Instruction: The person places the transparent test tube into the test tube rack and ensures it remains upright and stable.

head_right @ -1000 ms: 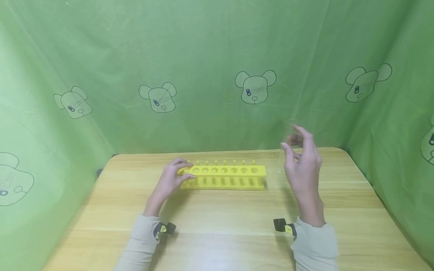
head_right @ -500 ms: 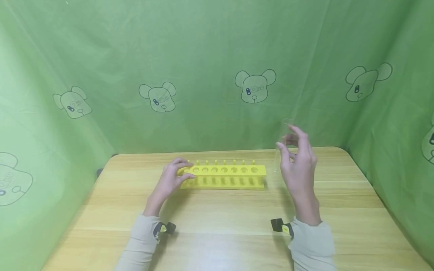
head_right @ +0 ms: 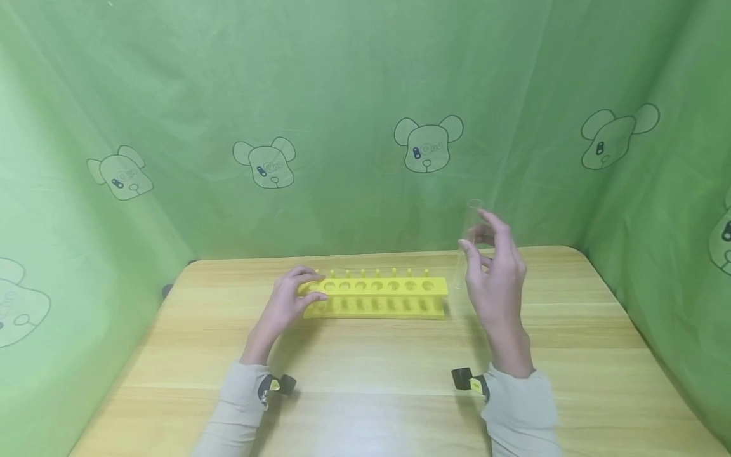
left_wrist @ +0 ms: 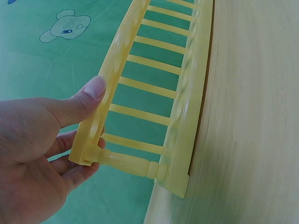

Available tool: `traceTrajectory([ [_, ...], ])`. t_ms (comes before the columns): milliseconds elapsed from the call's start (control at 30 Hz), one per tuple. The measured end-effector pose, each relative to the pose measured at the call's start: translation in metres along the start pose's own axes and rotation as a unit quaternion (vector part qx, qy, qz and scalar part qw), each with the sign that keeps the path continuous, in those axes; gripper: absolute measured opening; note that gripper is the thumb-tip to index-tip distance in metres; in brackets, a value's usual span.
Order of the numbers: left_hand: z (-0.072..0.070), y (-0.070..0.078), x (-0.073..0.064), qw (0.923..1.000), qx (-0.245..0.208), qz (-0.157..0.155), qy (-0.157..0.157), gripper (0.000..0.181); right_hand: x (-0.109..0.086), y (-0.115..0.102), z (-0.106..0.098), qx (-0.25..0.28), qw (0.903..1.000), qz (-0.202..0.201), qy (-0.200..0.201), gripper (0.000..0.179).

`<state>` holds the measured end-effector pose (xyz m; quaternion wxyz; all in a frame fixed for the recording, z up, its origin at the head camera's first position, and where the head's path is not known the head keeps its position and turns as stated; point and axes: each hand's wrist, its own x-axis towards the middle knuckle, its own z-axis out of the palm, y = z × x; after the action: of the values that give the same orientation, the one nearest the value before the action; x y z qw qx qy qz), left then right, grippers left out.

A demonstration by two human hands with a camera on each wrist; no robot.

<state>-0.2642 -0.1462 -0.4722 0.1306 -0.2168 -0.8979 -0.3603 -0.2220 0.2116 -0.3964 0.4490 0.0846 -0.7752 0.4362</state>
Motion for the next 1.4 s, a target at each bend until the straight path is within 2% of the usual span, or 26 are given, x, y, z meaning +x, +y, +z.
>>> traceTrajectory([
  [400,0.001,0.000,0.000,1.0000,-0.006,0.006,0.005,0.042,-0.001,0.000,0.006,0.008,0.9998,-0.004,0.017,0.058],
  [1400,-0.001,0.003,-0.002,0.9999,-0.008,0.009,0.004,0.043,-0.006,-0.008,0.015,0.014,0.9996,-0.023,-0.001,0.054],
])
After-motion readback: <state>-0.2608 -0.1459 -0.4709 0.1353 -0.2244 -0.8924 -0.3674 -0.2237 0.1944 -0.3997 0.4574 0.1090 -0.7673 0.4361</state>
